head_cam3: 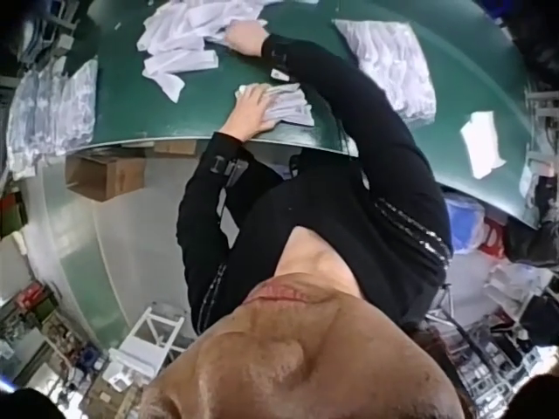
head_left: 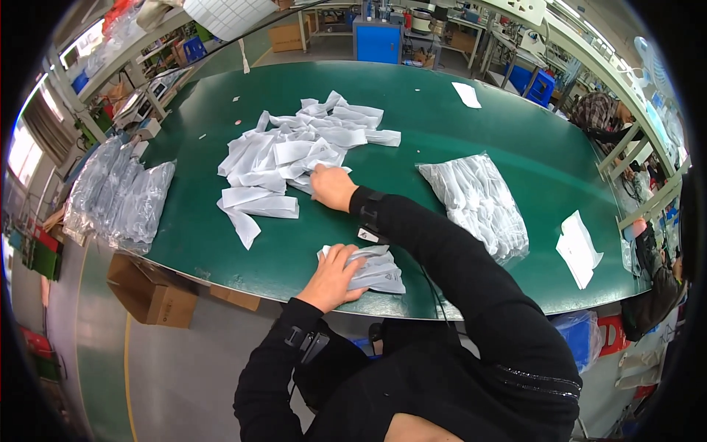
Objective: The person gathers white foam pouches by hand, stacks them together, and slides the bundle into a clear plastic bag. After pressing the air out and folding the top over, they place the bag aside and repeat the process.
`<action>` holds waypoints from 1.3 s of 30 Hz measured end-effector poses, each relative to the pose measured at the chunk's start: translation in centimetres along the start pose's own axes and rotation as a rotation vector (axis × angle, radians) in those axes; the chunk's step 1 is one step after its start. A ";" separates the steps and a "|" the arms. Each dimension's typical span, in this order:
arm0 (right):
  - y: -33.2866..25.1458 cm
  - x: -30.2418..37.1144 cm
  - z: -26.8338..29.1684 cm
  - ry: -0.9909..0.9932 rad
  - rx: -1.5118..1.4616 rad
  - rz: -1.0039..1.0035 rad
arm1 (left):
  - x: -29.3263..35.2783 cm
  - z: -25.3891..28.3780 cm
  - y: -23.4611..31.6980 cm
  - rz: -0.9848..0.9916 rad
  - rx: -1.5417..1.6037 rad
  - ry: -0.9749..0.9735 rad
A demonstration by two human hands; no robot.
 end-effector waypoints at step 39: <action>-8.0 25.1 10.4 -0.034 -0.376 -0.197 | -2.4 -3.4 5.4 0.002 0.243 0.247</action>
Point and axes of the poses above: each hand's wrist, its own x-axis away from the middle knuckle, its own z-axis out of the back of the hand, y = z × x, the point moved 2 cm from there along -x, towards the middle knuckle, and after that the axes turned 1 degree about y, right-handed, at the moved point
